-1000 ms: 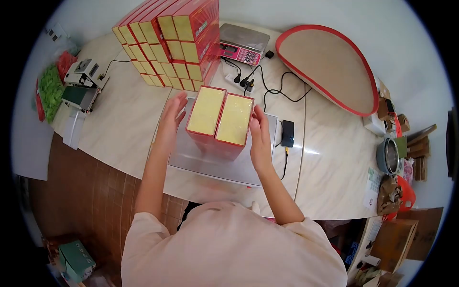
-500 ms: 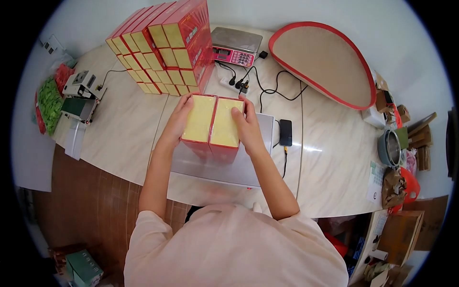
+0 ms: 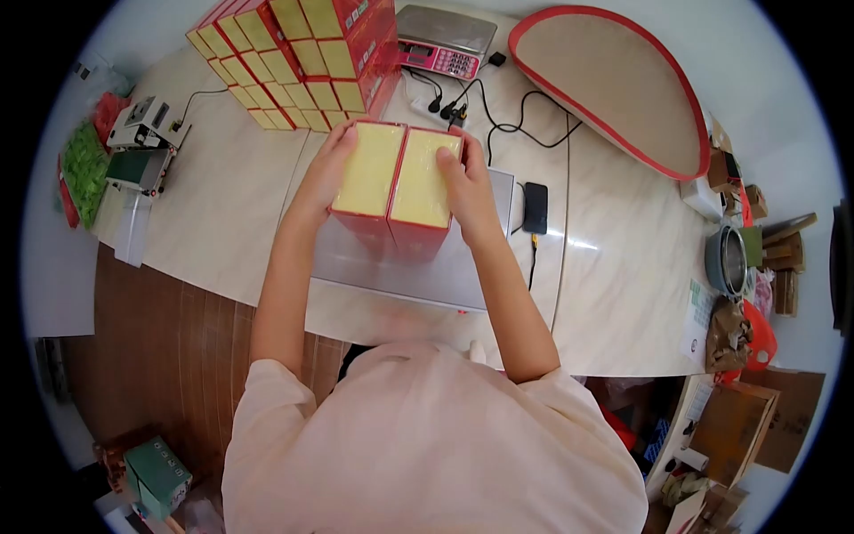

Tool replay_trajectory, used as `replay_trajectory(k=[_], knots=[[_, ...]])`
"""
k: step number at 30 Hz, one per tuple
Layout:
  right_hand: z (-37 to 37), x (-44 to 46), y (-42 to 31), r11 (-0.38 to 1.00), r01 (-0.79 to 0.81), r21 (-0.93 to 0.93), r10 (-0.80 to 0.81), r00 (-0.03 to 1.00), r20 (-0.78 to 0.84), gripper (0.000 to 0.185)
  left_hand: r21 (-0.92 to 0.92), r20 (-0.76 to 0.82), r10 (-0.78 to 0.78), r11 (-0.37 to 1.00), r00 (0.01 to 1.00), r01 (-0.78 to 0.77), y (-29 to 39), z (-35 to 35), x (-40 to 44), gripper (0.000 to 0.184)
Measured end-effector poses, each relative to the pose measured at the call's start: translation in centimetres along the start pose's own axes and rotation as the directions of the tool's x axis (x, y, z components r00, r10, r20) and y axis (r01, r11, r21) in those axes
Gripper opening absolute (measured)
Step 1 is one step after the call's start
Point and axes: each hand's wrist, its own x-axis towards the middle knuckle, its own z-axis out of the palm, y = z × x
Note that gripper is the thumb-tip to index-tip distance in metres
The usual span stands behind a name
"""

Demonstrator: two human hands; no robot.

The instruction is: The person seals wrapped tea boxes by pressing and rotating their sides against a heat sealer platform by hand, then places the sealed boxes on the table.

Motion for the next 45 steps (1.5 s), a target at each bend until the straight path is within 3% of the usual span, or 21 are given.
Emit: replay_trajectory(k=[10,13,15,16,19,21,25,27,34,38,40,42,45], knots=[[0.0,-0.2,-0.8,0.997,-0.073,0.020,0.073,0.997,0.033,0.051,0.005,0.034,-0.045,0.999,0.998,0.044,0.6,0.0,-0.2,0.041],[-0.3,-0.4,-0.5,0.991,-0.112,0.075,0.113,0.994,-0.001,0.055,0.023,0.062,0.044,0.999,0.997,-0.046,-0.1,-0.9,0.2,0.045],[-1.1,-0.5,0.6,0.981,-0.146,0.125,0.151,0.988,-0.029,0.058,-0.182,0.070,-0.009,0.983,0.997,0.022,-1.4,-2.5,0.3,0.048],[-1.7,-0.7,1.4,0.992,-0.091,0.085,0.094,0.995,-0.040,0.059,-0.189,0.065,-0.017,0.982,0.998,0.029,-2.0,-3.4,0.2,0.048],[-3.2,-1.7,2.8,0.988,-0.126,0.089,0.130,0.991,-0.033,0.058,-0.150,0.086,-0.048,0.987,0.995,0.061,-3.7,-4.9,-0.7,0.051],[-3.7,-2.0,4.1,0.965,-0.258,0.039,0.260,0.965,-0.040,0.056,-0.068,0.063,-0.274,0.958,0.960,0.278,-4.3,-5.1,-1.5,0.051],[-4.1,-2.9,8.0,0.930,-0.368,-0.012,0.368,0.930,0.001,0.053,-0.017,0.027,-0.319,0.947,0.947,0.319,-5.4,-4.8,-2.6,0.052],[-3.7,-3.6,8.6,0.906,-0.420,0.060,0.422,0.906,-0.029,0.050,0.015,0.023,-0.335,0.942,0.942,0.334,-5.6,-4.9,-2.7,0.053],[-3.5,-4.8,10.5,0.884,-0.467,0.032,0.468,0.883,-0.041,0.046,0.085,0.007,-0.381,0.921,0.924,0.380,-6.1,-4.9,-2.3,0.056],[-3.1,-4.7,12.3,0.868,-0.489,0.087,0.494,0.868,-0.044,0.047,0.086,0.041,-0.348,0.935,0.937,0.344,-7.3,-4.5,-2.7,0.058],[-2.8,-4.6,13.1,0.905,-0.413,0.103,0.422,0.901,-0.097,0.048,0.128,0.063,-0.342,0.934,0.937,0.333,-8.4,-5.1,-2.6,0.060],[-2.6,-4.5,12.8,0.912,-0.398,0.100,0.407,0.908,-0.097,0.049,0.060,0.166,-0.278,0.960,0.946,0.272,-9.3,-6.1,-2.6,0.061],[-2.2,-4.6,13.0,0.940,-0.335,0.063,0.339,0.938,-0.070,0.050,-0.036,0.143,-0.162,0.985,0.976,0.169,-12.6,-6.5,-2.8,0.059]])
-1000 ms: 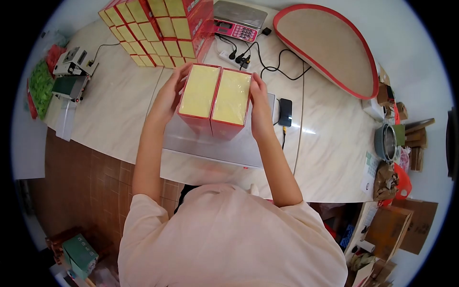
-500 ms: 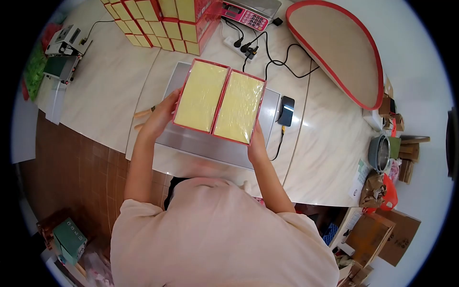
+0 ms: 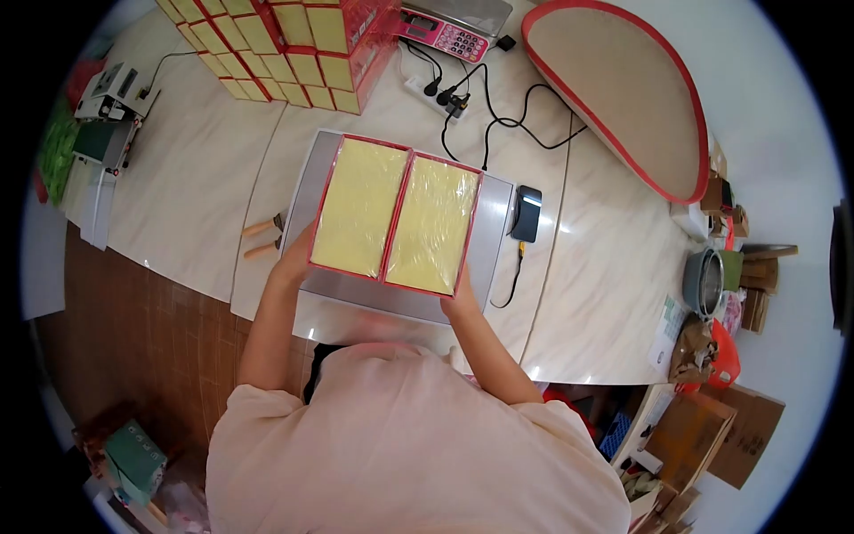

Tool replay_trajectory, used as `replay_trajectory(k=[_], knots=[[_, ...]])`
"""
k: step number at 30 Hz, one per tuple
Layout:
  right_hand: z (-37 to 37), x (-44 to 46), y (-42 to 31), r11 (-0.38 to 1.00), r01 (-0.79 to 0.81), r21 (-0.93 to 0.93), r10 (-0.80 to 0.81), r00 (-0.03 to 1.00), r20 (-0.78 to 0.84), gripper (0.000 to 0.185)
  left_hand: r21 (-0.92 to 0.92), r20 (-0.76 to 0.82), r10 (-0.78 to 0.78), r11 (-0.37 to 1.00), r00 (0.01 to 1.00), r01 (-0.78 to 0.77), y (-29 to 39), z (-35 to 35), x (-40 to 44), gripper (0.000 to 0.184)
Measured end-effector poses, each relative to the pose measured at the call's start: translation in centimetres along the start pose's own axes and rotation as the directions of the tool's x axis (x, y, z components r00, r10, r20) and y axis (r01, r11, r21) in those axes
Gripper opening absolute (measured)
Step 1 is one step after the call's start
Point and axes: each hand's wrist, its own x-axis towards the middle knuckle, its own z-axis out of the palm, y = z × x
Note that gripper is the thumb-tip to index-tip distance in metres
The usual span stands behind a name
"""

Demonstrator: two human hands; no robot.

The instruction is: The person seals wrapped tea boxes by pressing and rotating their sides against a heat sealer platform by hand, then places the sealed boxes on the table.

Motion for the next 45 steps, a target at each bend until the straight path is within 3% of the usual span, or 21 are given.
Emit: replay_trajectory(k=[2,5,8,9,12,14,15,17,18,20,23,26,28,30,34,36,37,39,42,43,45], knots=[[0.4,-0.1,-1.6,0.997,0.062,-0.035,-0.061,0.997,0.042,0.050,-0.040,-0.018,-0.031,0.999,0.999,0.031,-0.6,0.0,-0.6,0.058],[-0.1,0.7,-3.3,0.994,-0.090,-0.055,0.100,0.966,0.237,0.050,-0.149,-0.043,-0.151,0.978,0.988,0.143,-1.5,-0.1,-1.9,0.058],[-0.6,2.5,-3.2,0.980,-0.033,-0.194,0.103,0.925,0.365,0.049,-0.280,-0.088,-0.242,0.937,0.966,0.209,-5.7,-0.9,-4.2,0.059],[-0.6,2.8,-4.9,0.982,-0.108,-0.154,0.168,0.873,0.458,0.049,-0.108,-0.131,-0.076,0.992,0.988,0.062,-7.4,-0.6,-5.5,0.062],[2.2,3.1,-10.9,0.937,-0.329,-0.121,0.323,0.675,0.664,0.055,0.099,-0.290,0.176,0.983,0.941,-0.153,-11.5,2.3,-7.8,0.071],[2.1,5.8,-9.9,0.950,-0.200,-0.239,0.310,0.536,0.785,0.057,0.344,-0.328,0.336,0.913,0.883,-0.220,-9.5,5.0,-8.7,0.082],[2.2,6.5,-10.0,0.948,-0.200,-0.248,0.317,0.525,0.790,0.057,0.490,-0.322,0.414,0.842,0.851,-0.225,-7.5,6.4,-9.2,0.089],[2.2,7.6,-10.3,0.914,-0.266,-0.307,0.391,0.370,0.843,0.057,0.467,-0.415,0.409,0.862,0.813,-0.196,-6.3,9.1,-9.2,0.089],[2.3,7.8,-10.4,0.910,-0.265,-0.318,0.400,0.359,0.843,0.057,0.443,-0.487,0.401,0.879,0.776,-0.175,-6.2,9.9,-9.3,0.090],[2.4,8.1,-10.7,0.844,-0.081,-0.530,0.517,0.385,0.765,0.055,0.470,-0.508,0.421,0.866,0.751,-0.167,-7.7,10.5,-9.2,0.096],[2.4,8.7,-10.3,0.842,0.027,-0.538,0.482,0.408,0.775,0.053,0.547,-0.537,0.464,0.827,0.705,-0.127,-9.3,10.5,-8.5,0.105],[3.0,8.2,-11.6,0.796,-0.094,-0.598,0.572,0.438,0.693,0.054,0.642,-0.548,0.528,0.762,0.649,-0.079,-9.2,9.9,-8.5,0.106],[2.5,9.3,-9.7,0.839,-0.030,-0.544,0.500,0.439,0.746,0.061,0.701,-0.530,0.581,0.710,0.618,-0.067,-8.6,8.9,-8.6,0.105],[1.0,10.9,-8.0,0.957,0.066,-0.284,0.204,0.542,0.815,0.064,0.797,-0.467,0.724,0.593,0.508,-0.112,-8.1,7.0,-9.0,0.094],[-3.1,10.1,-8.8,0.991,0.037,-0.131,0.037,0.855,0.517,0.065,0.750,-0.524,0.745,0.634,0.414,-0.192,-4.0,1.2,-8.5,0.075],[-5.3,8.6,-7.1,0.998,0.007,-0.065,0.022,0.907,0.420,0.063,0.420,-0.649,0.469,0.878,0.599,-0.231,-1.8,-1.6,-7.6,0.058],[-6.0,7.8,-5.7,0.997,0.044,-0.061,-0.018,0.928,0.373,0.062,0.418,-0.642,0.469,0.877,0.607,-0.235,-0.4,-2.4,-6.9,0.058],[-5.8,5.2,-3.0,0.995,0.075,-0.061,-0.057,0.965,0.257,0.061,0.211,-0.503,0.185,0.973,0.844,-0.088,2.3,-3.2,-5.4,0.053],[-3.8,1.1,-0.2,0.990,0.039,0.133,-0.043,0.999,0.026,0.063,0.204,-0.315,0.034,0.979,0.949,0.032,3.9,-2.6,-3.3,0.058],[-3.1,0.3,-0.1,0.989,0.043,0.140,-0.044,0.999,0.005,0.063,0.211,-0.296,0.029,0.977,0.955,0.035,3.1,-2.8,-2.7,0.058],[-2.4,-1.6,-0.7,0.971,0.084,0.226,-0.074,0.996,-0.056,0.065,0.173,-0.338,-0.163,0.957,0.927,0.232,0.9,-3.3,-1.4,0.062]])
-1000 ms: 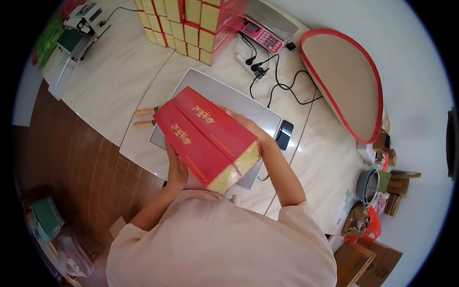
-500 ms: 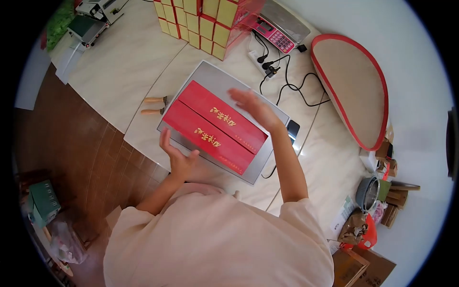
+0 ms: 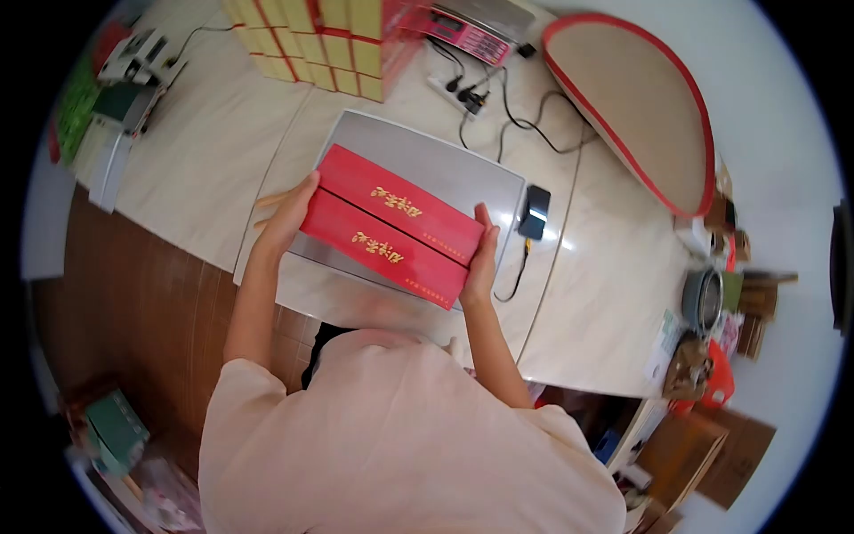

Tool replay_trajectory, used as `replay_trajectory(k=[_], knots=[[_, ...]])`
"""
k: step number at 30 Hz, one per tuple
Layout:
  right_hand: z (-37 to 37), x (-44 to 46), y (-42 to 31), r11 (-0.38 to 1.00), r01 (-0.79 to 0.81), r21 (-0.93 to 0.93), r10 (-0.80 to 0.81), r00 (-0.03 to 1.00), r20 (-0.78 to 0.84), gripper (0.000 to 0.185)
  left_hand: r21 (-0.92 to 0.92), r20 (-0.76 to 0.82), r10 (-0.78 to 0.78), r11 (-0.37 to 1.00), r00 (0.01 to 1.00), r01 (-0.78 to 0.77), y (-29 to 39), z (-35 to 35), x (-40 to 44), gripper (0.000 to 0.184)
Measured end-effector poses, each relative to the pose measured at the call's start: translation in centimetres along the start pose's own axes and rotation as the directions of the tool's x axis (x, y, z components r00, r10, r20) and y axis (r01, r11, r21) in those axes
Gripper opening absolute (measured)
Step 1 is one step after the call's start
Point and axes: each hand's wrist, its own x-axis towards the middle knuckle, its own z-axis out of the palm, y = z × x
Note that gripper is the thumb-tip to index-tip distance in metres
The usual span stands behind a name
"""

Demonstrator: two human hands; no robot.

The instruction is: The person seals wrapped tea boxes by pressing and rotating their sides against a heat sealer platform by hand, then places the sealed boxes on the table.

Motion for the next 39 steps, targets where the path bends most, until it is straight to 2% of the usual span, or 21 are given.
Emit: replay_trajectory(k=[1,3,4,7,9,11,12,14,16,17,20,21,22,25,27,29,31,33,35,37,39], knots=[[-0.3,-0.3,0.0,1.000,0.009,0.010,-0.009,0.999,-0.045,0.065,0.023,0.041,-0.005,1.000,0.999,0.004,0.5,0.3,0.0,0.062],[-1.1,-0.1,-0.4,1.000,-0.015,-0.013,0.015,1.000,0.003,0.066,-0.093,0.117,-0.044,0.994,0.992,0.055,1.3,1.2,-0.9,0.066],[-1.5,-0.2,-0.8,1.000,0.005,0.001,-0.005,1.000,-0.018,0.066,-0.082,0.144,-0.087,0.992,0.986,0.099,0.7,1.4,-0.5,0.068],[-4.0,-0.9,-3.9,1.000,0.027,0.010,-0.026,0.998,-0.058,0.065,-0.054,0.149,-0.011,0.998,0.989,0.019,-1.1,4.8,-0.7,0.069],[-4.9,-1.8,-6.2,0.998,0.009,-0.064,-0.019,0.989,-0.146,0.062,-0.027,0.153,-0.032,0.999,0.988,0.037,-0.9,7.1,-1.6,0.071],[-4.9,-2.7,-9.2,0.981,-0.033,-0.192,-0.005,0.981,-0.196,0.063,-0.116,0.204,-0.052,0.990,0.978,0.076,-1.2,9.0,-2.1,0.073],[-4.9,-2.7,-9.3,0.981,-0.031,-0.193,-0.010,0.979,-0.205,0.063,-0.104,0.169,-0.080,0.990,0.982,0.098,-0.8,9.7,-2.6,0.073],[-4.9,-2.3,-9.5,0.939,0.042,-0.342,-0.105,0.980,-0.168,0.065,-0.139,0.204,-0.060,0.986,0.977,0.089,-1.0,9.0,-2.5,0.073],[-4.3,-1.3,-8.8,0.935,0.081,-0.346,-0.127,0.986,-0.110,0.065,-0.189,0.232,-0.031,0.979,0.972,0.076,-1.1,8.0,-2.1,0.072],[-3.8,-0.6,-8.0,0.933,0.111,-0.342,-0.134,0.990,-0.044,0.066,-0.144,0.211,-0.028,0.988,0.977,0.059,-1.0,6.8,-1.9,0.072],[-1.7,1.3,-5.7,0.913,0.086,-0.398,-0.099,0.995,-0.014,0.064,-0.103,0.126,0.008,0.995,0.992,0.005,-0.9,3.8,-1.9,0.071],[-0.8,1.9,-4.9,0.921,0.081,-0.380,-0.082,0.997,0.013,0.063,-0.091,0.076,0.032,0.996,0.997,-0.025,-0.7,3.0,-2.2,0.071],[0.2,2.5,-4.3,0.922,0.087,-0.377,-0.079,0.996,0.036,0.063,-0.048,-0.043,-0.026,0.999,0.999,0.024,0.6,2.7,-3.1,0.070],[2.9,3.7,-1.8,0.892,0.110,-0.439,-0.074,0.992,0.098,0.062,-0.042,-0.081,-0.042,0.998,0.996,0.038,-2.6,-2.5,-1.6,0.068],[4.3,4.4,0.8,0.846,0.147,-0.512,-0.095,0.988,0.126,0.059,-0.041,-0.110,0.017,0.999,0.994,-0.021,-1.9,-3.9,-2.8,0.066],[6.9,4.3,2.1,0.822,0.182,-0.540,-0.127,0.982,0.139,0.054,-0.206,-0.064,-0.002,0.979,0.998,-0.011,-2.1,-6.4,-3.0,0.066],[9.3,3.6,3.0,0.820,0.197,-0.537,-0.133,0.979,0.155,0.053,-0.192,-0.087,-0.070,0.980,0.994,0.052,-1.3,-7.8,-4.2,0.065],[10.4,3.4,3.1,0.832,0.196,-0.519,-0.146,0.980,0.136,0.052,-0.269,-0.125,-0.167,0.955,0.978,0.129,-1.5,-9.6,-4.3,0.066],[10.7,3.5,3.2,0.845,0.195,-0.498,-0.155,0.980,0.122,0.051,-0.235,-0.154,-0.178,0.962,0.972,0.139,-0.2,-8.7,-5.2,0.067],[9.5,3.8,3.3,0.860,0.174,-0.480,-0.138,0.984,0.109,0.051,-0.182,-0.285,-0.156,0.978,0.946,0.107,1.7,-7.0,-6.6,0.067],[8.2,3.8,2.5,0.866,0.145,-0.479,-0.124,0.989,0.075,0.051,-0.142,-0.270,-0.121,0.986,0.955,0.085,3.9,-5.3,-7.2,0.067]])
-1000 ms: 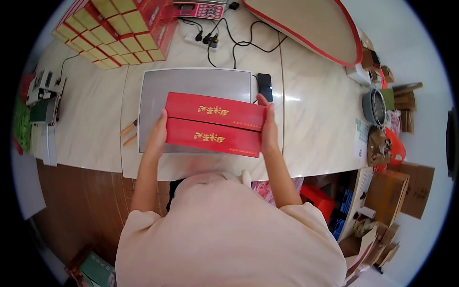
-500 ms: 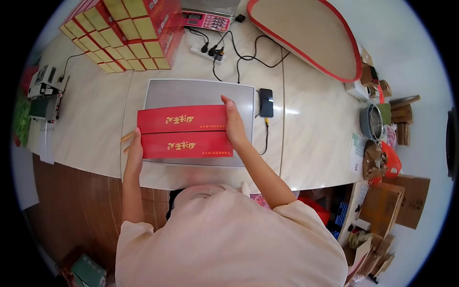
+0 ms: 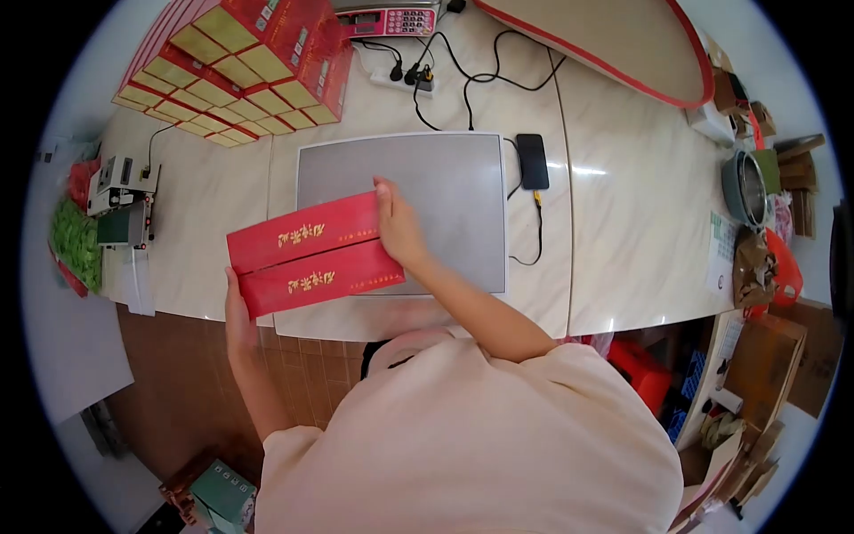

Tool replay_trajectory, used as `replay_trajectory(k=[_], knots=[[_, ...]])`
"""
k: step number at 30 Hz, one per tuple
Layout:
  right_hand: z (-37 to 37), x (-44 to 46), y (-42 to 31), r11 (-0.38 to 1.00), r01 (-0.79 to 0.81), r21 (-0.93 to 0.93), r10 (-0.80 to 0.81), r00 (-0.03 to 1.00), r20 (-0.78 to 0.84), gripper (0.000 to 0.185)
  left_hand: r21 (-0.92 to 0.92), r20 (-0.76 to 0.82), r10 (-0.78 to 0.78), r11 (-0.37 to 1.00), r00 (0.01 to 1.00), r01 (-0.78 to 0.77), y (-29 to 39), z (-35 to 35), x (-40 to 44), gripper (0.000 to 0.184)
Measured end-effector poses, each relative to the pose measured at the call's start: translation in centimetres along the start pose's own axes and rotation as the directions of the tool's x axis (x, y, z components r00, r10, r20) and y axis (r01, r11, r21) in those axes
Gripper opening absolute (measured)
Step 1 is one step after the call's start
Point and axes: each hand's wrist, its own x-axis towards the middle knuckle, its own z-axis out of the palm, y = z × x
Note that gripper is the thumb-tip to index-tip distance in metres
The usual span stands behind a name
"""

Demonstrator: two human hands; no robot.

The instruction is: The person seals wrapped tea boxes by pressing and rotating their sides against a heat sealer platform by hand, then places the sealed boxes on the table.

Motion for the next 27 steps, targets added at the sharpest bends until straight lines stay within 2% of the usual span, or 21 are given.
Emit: replay_trajectory(k=[2,8,10,13,15,16,18,20,21,23,25,27], knots=[[-1.7,-0.1,0.5,1.000,-0.017,-0.006,0.017,1.000,-0.017,0.051,0.117,0.060,0.117,0.985,0.991,-0.124,1.8,2.2,-1.0,0.066],[-7.1,-0.9,0.7,0.994,-0.064,-0.085,0.049,0.986,-0.161,0.052,0.138,0.229,0.188,0.965,0.955,-0.223,1.4,6.4,1.8,0.066],[-9.4,-1.4,1.4,0.975,-0.029,-0.220,-0.033,0.961,-0.274,0.050,0.051,0.326,0.104,0.991,0.940,-0.128,-0.5,7.9,3.1,0.065],[-13.1,-2.7,1.4,0.966,-0.036,-0.255,-0.038,0.959,-0.282,0.051,0.070,0.360,0.060,0.993,0.931,-0.091,-4.4,10.2,4.5,0.067],[-15.5,-3.6,1.6,0.921,-0.105,-0.376,-0.023,0.947,-0.322,0.050,0.040,0.393,0.016,0.999,0.919,-0.034,-4.5,13.0,2.4,0.068],[-16.6,-4.1,2.2,0.923,-0.102,-0.371,-0.033,0.939,-0.342,0.050,0.056,0.430,0.047,0.995,0.901,-0.079,-4.1,14.2,1.2,0.068],[-17.8,-4.6,1.1,0.948,-0.245,-0.203,0.165,0.923,-0.347,0.052,0.044,0.451,0.073,0.994,0.890,-0.104,-4.3,14.8,1.4,0.069],[-18.0,-4.5,2.0,0.930,-0.199,-0.309,0.092,0.939,-0.331,0.053,0.136,0.513,0.015,0.986,0.859,-0.099,-5.0,14.9,3.2,0.065],[-17.7,-4.0,2.9,0.919,-0.153,-0.362,0.025,0.942,-0.335,0.053,0.090,0.506,0.035,0.992,0.862,-0.093,-4.8,14.5,3.5,0.065],[-17.0,-3.1,4.0,0.918,-0.124,-0.377,0.006,0.954,-0.300,0.051,0.119,0.512,0.001,0.990,0.859,-0.073,-3.5,13.6,3.6,0.064],[-15.4,-2.9,2.9,0.918,-0.045,-0.394,-0.049,0.973,-0.225,0.050,0.061,0.505,0.033,0.995,0.862,-0.074,-3.6,12.3,4.7,0.064],[-13.6,-2.9,1.3,0.929,-0.050,-0.366,-0.036,0.973,-0.226,0.050,0.023,0.534,0.050,0.997,0.844,-0.073,-3.5,11.1,5.7,0.062]])
